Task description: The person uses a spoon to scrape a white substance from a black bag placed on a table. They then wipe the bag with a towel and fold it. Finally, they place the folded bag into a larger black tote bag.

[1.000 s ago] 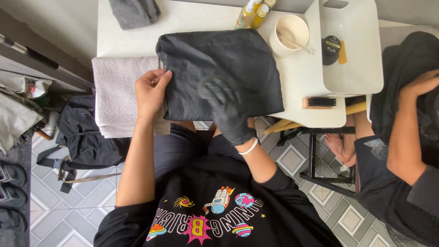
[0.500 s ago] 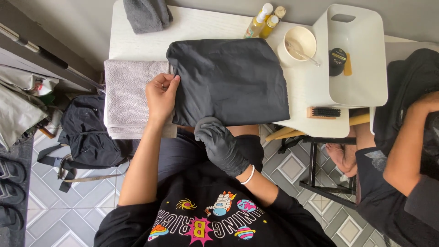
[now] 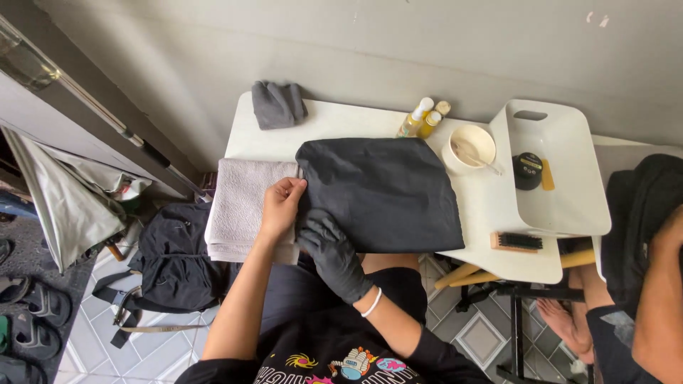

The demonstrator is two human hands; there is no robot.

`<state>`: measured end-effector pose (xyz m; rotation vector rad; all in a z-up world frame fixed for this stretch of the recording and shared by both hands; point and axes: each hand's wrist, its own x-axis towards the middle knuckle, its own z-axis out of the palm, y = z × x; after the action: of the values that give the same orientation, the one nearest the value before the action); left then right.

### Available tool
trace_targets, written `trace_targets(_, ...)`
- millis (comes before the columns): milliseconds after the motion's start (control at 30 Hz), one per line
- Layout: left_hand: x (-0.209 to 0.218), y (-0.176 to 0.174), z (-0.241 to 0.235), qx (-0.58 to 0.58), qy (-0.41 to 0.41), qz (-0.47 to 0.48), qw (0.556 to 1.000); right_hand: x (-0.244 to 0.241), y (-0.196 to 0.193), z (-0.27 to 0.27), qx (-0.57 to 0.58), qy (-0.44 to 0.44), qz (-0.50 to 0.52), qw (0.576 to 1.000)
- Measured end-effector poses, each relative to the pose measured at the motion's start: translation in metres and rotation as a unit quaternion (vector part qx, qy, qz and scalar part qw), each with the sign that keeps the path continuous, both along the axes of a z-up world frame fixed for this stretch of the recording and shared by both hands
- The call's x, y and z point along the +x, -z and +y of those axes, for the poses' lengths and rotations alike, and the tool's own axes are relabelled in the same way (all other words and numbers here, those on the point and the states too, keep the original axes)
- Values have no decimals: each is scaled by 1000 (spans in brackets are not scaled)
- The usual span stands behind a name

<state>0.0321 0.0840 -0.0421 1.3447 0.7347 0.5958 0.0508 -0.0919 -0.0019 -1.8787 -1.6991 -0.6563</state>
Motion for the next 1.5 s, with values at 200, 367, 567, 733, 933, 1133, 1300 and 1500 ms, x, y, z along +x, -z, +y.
trace_targets(200,-1,8,3,14,-4,19,1000,-1,-23,-23,-7,-79,195,978)
trace_targets(367,-4,-29,-14,3,-3,7,1000,43,-32,-12,65,-51,170,982)
trace_targets(567,-5,-27,-15,45,-9,-2,999,41,25,17,90,-36,99,990)
trace_targets(733,-3,-9,-13,70,-22,11,997,19,30,-28,6,-13,70,997)
trace_targets(933,-3,-26,-21,89,-26,18,996,23,-25,-54,-14,-29,222,975)
trace_targets(1133,-5,-34,-23,138,-41,32,989,53,-34,-23,157,100,92,978)
trace_targets(1300,-2,-22,-25,162,-47,40,985,60,18,-1,38,41,26,998)
trace_targets(1500,-3,-39,-30,172,-49,44,983,42,68,-62,-13,43,152,987)
